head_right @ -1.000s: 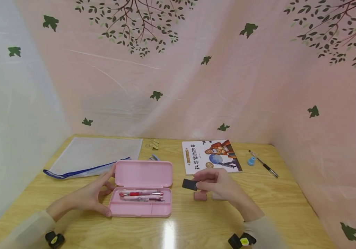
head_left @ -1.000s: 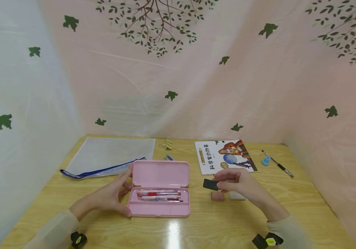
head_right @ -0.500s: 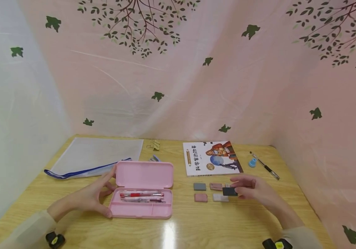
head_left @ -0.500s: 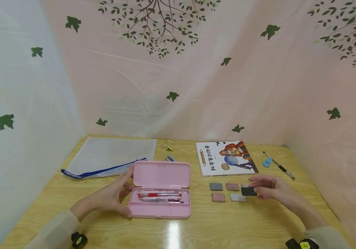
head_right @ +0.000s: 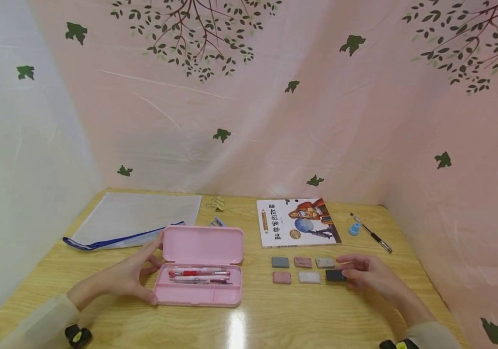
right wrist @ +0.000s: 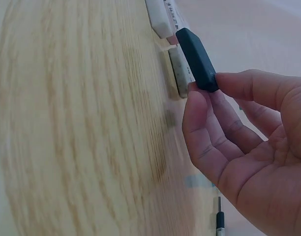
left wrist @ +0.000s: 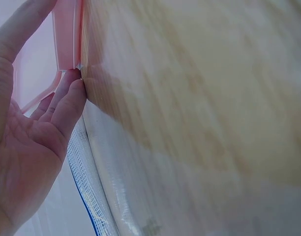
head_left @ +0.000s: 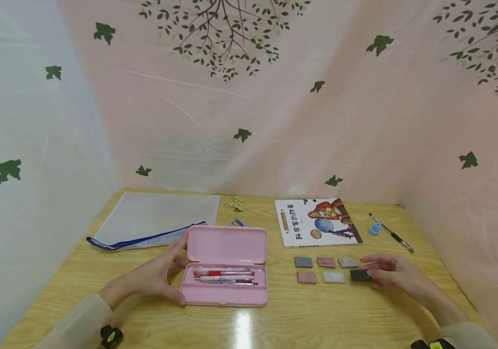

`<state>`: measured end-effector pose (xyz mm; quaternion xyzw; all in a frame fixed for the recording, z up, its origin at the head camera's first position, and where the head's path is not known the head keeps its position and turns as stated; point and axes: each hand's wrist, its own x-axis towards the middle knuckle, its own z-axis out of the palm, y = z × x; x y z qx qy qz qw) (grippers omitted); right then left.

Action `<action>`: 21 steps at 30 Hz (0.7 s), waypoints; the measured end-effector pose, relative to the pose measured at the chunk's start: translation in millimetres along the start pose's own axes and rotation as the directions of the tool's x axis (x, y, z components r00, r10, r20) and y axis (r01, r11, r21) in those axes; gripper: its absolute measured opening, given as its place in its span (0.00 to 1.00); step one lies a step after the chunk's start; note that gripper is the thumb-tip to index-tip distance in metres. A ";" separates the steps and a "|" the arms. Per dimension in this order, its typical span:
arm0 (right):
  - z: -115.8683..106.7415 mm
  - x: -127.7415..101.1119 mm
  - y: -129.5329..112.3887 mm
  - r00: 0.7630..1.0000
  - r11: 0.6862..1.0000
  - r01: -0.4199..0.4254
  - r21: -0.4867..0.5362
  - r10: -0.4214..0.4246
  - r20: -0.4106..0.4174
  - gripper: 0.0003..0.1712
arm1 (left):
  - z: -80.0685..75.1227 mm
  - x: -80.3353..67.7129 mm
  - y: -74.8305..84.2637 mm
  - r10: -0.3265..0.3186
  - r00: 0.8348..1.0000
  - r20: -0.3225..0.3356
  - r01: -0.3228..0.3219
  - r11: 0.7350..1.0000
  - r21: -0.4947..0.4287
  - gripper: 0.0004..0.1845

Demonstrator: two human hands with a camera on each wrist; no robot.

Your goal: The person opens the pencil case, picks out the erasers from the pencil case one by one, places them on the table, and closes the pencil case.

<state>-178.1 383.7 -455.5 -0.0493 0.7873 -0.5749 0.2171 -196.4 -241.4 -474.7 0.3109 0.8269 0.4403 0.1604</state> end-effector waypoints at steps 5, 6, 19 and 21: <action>1.8 2.4 2.6 1.000 1.000 -0.004 -0.003 0.004 -0.012 0.29 | -0.1 -0.2 -0.2 0.003 1.000 -0.002 -0.003 1.000 0.005 0.78; 2.3 2.9 3.4 1.000 1.000 -0.002 -0.010 0.002 -0.013 0.29 | -0.2 -0.3 -0.2 0.003 1.000 -0.003 -0.003 1.000 0.009 0.78; 0.1 4.1 12.2 1.000 1.000 0.026 -0.015 -0.026 0.016 0.32 | -1.2 0.9 0.8 0.010 1.000 0.005 -0.010 1.000 -0.001 0.79; -0.6 4.1 11.8 1.000 1.000 0.018 -0.025 -0.018 0.014 0.33 | -0.8 0.9 0.2 0.012 1.000 0.003 -0.012 1.000 -0.008 0.79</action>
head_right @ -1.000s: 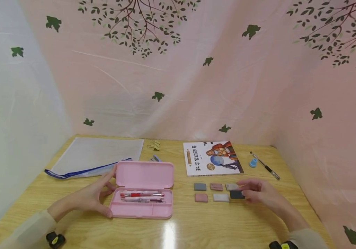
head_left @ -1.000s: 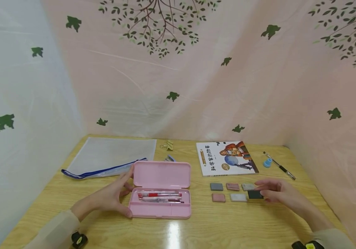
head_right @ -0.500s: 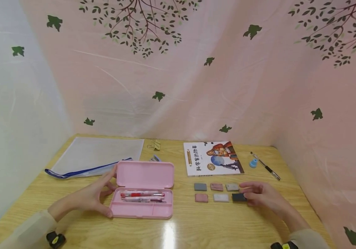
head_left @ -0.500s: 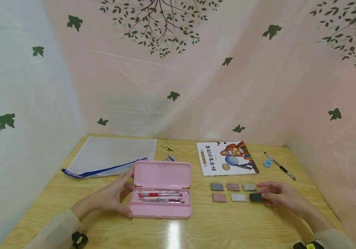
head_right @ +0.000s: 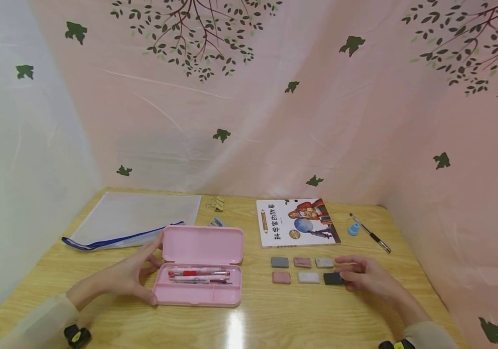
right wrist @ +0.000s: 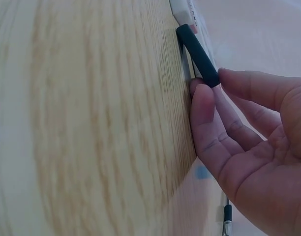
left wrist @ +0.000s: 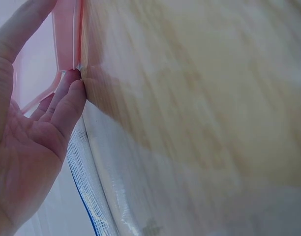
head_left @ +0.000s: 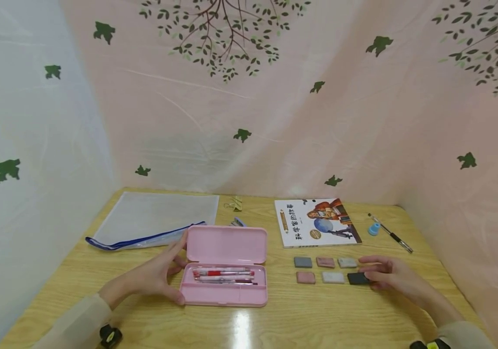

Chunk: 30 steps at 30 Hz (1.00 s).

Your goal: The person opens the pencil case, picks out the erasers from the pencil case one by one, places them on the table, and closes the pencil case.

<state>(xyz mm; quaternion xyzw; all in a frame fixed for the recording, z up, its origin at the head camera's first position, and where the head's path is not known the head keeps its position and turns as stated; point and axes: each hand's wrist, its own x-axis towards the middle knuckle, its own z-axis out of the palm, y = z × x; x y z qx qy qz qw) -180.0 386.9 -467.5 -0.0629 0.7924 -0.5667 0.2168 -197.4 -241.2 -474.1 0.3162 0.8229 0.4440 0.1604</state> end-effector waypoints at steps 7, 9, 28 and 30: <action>-1.7 -0.6 0.2 1.000 1.000 -0.016 -0.015 0.016 -0.005 0.34 | -0.1 -0.1 -0.8 -0.013 1.000 0.003 0.013 1.000 -0.001 0.79; -2.1 -1.1 0.1 1.000 1.000 -0.018 -0.018 0.018 -0.009 0.34 | -0.2 0.1 -0.6 -0.012 1.000 0.002 0.012 1.000 -0.002 0.79; -2.3 -6.8 3.0 0.997 0.999 -0.016 -0.042 0.013 -0.077 0.34 | 1.4 -0.2 -2.8 -0.011 1.000 -0.006 0.011 1.000 0.011 0.79; -1.4 -6.8 -1.1 0.994 0.996 -0.020 -0.085 0.010 -0.110 0.34 | 1.3 -0.2 -2.0 -0.008 1.000 -0.007 0.008 1.000 0.007 0.79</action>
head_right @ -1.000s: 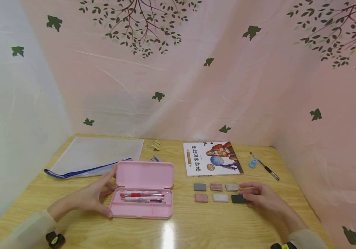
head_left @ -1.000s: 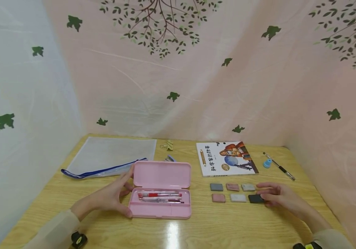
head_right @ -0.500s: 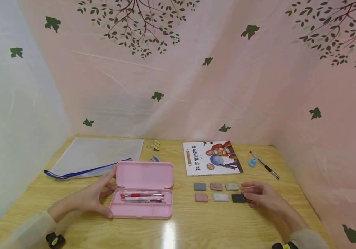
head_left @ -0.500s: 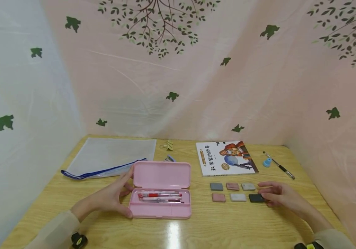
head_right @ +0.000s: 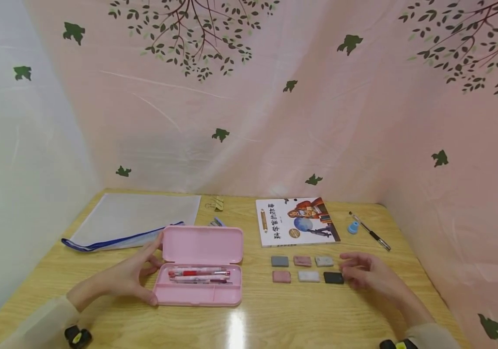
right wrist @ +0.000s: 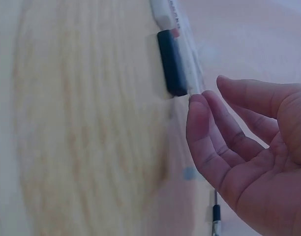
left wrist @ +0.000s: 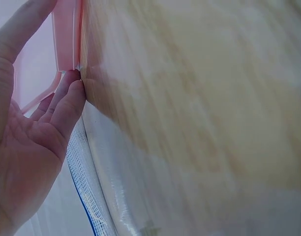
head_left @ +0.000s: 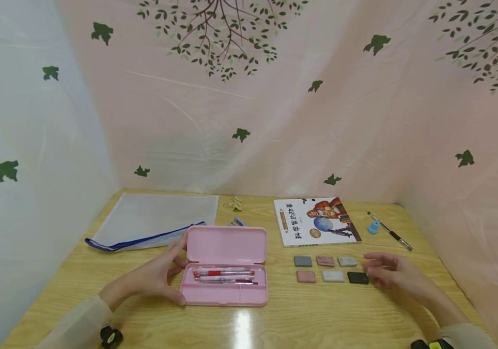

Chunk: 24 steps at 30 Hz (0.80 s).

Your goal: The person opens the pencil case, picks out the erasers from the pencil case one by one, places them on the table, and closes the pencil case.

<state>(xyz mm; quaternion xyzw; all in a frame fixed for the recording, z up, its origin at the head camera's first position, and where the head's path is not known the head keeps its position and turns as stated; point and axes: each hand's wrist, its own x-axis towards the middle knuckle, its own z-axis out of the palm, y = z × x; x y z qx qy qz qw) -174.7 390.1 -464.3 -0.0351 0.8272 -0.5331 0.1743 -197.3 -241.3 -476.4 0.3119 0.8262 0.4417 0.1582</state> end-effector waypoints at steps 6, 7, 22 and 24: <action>10.0 2.7 -30.2 0.996 0.995 0.083 -0.049 -0.083 -0.007 0.35 | -1.3 -0.4 2.2 -0.002 1.000 -0.006 0.003 1.000 0.009 0.79; 13.7 4.0 -37.3 0.995 0.994 0.098 -0.046 -0.098 0.007 0.36 | -1.1 -0.4 1.9 -0.004 1.000 -0.006 0.004 1.000 0.010 0.79; 104.9 51.0 -102.7 0.929 0.975 0.222 0.006 -0.214 0.301 0.50 | 1.0 -0.9 -0.9 -0.005 1.000 -0.010 0.004 1.000 -0.014 0.78; 118.4 57.1 -105.6 0.925 0.980 0.195 0.036 -0.196 0.326 0.53 | 0.7 -0.4 -0.5 0.000 1.000 -0.010 0.000 1.000 -0.015 0.78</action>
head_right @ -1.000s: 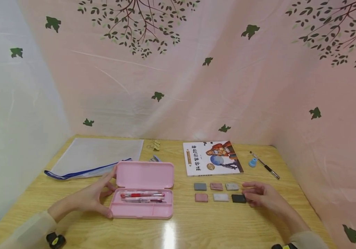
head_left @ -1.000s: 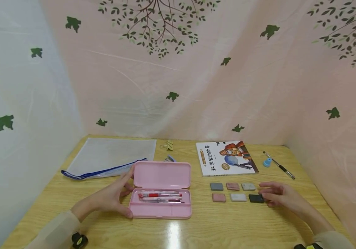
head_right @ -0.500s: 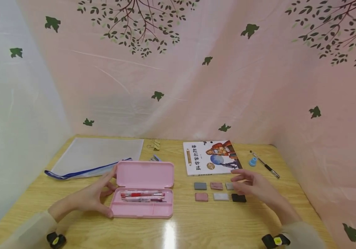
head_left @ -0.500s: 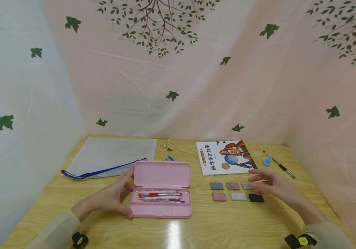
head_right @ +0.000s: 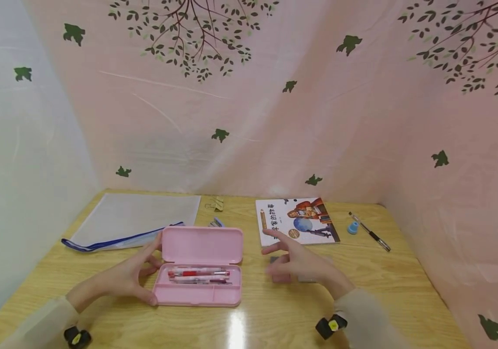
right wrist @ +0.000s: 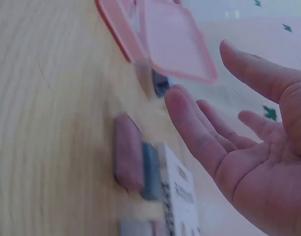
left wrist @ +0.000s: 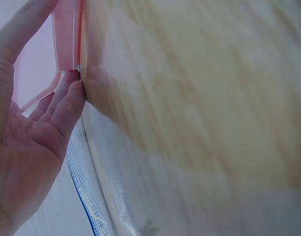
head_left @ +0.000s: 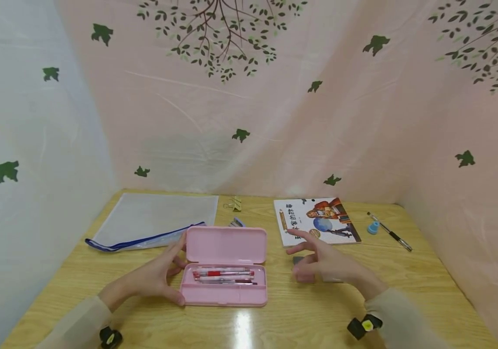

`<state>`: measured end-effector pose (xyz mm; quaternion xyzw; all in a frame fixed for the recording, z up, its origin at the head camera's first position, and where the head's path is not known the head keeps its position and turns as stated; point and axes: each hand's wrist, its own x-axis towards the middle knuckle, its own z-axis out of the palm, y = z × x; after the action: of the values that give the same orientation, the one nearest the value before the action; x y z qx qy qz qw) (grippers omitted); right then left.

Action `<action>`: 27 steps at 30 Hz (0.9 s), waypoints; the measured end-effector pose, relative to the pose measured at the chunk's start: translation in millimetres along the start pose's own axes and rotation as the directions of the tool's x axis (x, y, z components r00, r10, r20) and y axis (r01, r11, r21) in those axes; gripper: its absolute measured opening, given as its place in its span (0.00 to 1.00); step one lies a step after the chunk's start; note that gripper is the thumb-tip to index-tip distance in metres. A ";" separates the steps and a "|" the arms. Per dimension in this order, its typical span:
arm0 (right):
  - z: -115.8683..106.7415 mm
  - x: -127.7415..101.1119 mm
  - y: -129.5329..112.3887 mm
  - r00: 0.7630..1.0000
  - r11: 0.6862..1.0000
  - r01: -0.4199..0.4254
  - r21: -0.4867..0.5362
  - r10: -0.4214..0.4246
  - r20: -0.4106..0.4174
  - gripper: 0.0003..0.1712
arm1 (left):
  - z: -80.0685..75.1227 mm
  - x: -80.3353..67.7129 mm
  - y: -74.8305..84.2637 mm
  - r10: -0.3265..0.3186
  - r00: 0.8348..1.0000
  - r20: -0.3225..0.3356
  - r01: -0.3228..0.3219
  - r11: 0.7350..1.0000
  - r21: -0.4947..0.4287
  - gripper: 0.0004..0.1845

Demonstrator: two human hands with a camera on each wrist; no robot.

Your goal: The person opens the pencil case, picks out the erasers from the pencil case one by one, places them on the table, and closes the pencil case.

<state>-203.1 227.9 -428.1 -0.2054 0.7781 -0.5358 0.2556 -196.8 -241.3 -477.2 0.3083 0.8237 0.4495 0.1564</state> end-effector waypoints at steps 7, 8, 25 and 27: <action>27.9 32.3 3.3 0.997 0.994 -0.067 0.086 0.064 0.037 0.56 | -1.1 -0.1 0.2 0.006 1.000 -0.001 -0.006 1.000 -0.006 0.79; 30.6 34.9 4.0 0.997 0.993 -0.066 0.099 0.061 0.049 0.57 | -0.9 -0.1 0.3 0.008 1.000 0.002 -0.008 1.000 -0.007 0.78; 43.3 45.9 10.5 0.993 0.984 -0.065 0.163 0.047 0.113 0.56 | -0.5 0.5 3.6 -0.002 1.000 0.006 0.003 1.000 -0.030 0.79; 44.2 45.5 11.2 0.993 0.984 -0.063 0.167 0.046 0.105 0.56 | -0.1 0.3 3.0 -0.006 1.000 0.006 0.006 0.999 -0.032 0.79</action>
<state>-212.0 172.5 -459.7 -0.1884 0.7210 -0.5819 0.3257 -196.1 -239.9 -474.6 0.3045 0.8168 0.4613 0.1652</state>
